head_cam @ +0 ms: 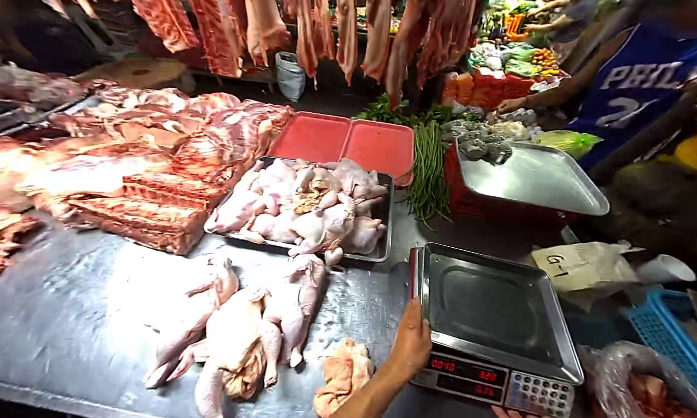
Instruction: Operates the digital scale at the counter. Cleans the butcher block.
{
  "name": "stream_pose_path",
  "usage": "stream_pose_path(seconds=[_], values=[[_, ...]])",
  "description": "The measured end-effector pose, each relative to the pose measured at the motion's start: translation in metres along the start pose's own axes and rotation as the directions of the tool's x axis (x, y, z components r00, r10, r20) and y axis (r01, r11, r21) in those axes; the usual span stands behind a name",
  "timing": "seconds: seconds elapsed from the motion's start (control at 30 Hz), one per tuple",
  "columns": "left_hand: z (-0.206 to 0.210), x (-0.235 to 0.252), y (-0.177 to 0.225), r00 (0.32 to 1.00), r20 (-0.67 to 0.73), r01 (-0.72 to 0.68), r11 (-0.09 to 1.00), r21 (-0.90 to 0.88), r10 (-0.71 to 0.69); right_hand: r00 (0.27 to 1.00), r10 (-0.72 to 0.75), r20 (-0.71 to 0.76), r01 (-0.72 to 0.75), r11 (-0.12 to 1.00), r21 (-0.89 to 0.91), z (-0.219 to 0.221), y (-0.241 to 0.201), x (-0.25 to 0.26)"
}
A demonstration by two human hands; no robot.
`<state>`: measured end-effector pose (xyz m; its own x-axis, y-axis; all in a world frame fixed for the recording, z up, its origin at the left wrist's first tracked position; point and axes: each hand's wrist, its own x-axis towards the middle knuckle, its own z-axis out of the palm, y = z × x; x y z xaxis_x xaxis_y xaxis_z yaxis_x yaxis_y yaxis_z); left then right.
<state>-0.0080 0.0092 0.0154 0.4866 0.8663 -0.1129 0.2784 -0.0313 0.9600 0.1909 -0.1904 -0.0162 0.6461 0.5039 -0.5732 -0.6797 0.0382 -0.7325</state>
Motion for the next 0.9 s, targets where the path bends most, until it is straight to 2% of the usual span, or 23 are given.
stream_pose_path(seconds=[0.07,0.3,0.43,0.53,0.63,0.67,0.77,0.9], values=[[-0.005,0.01,-0.001,1.0,-0.014,0.016,1.0,0.013,-0.016,1.0,-0.007,0.012,0.007,0.999,0.033,0.004,0.003,0.012],[-0.046,0.063,0.0,0.995,-0.089,0.052,0.996,0.067,-0.046,0.997,-0.072,-0.008,0.073,0.995,0.072,0.072,0.02,0.052],[-0.052,0.074,-0.004,0.982,-0.171,0.095,0.994,0.051,-0.085,0.999,-0.031,0.013,0.03,0.994,0.101,0.087,0.018,0.072],[-0.049,0.072,-0.007,0.979,-0.178,0.11,0.993,0.033,-0.102,0.993,-0.033,-0.109,0.03,0.999,-0.03,0.083,-0.006,0.075],[-0.051,0.071,-0.01,0.979,-0.169,0.116,0.993,0.018,-0.111,0.961,-0.198,-0.194,0.157,0.965,-0.21,0.074,-0.041,0.081],[-0.052,0.071,-0.011,0.981,-0.156,0.117,0.993,0.013,-0.114,0.962,-0.215,-0.169,0.171,0.956,-0.24,0.073,-0.051,0.085],[-0.05,0.073,-0.011,0.986,-0.127,0.111,0.994,0.023,-0.107,0.991,-0.119,-0.062,0.097,0.956,-0.277,0.085,-0.068,0.1],[-0.047,0.077,-0.004,0.984,-0.156,0.105,0.991,0.088,-0.09,0.994,-0.104,0.009,0.103,0.956,-0.275,0.091,-0.067,0.113]])
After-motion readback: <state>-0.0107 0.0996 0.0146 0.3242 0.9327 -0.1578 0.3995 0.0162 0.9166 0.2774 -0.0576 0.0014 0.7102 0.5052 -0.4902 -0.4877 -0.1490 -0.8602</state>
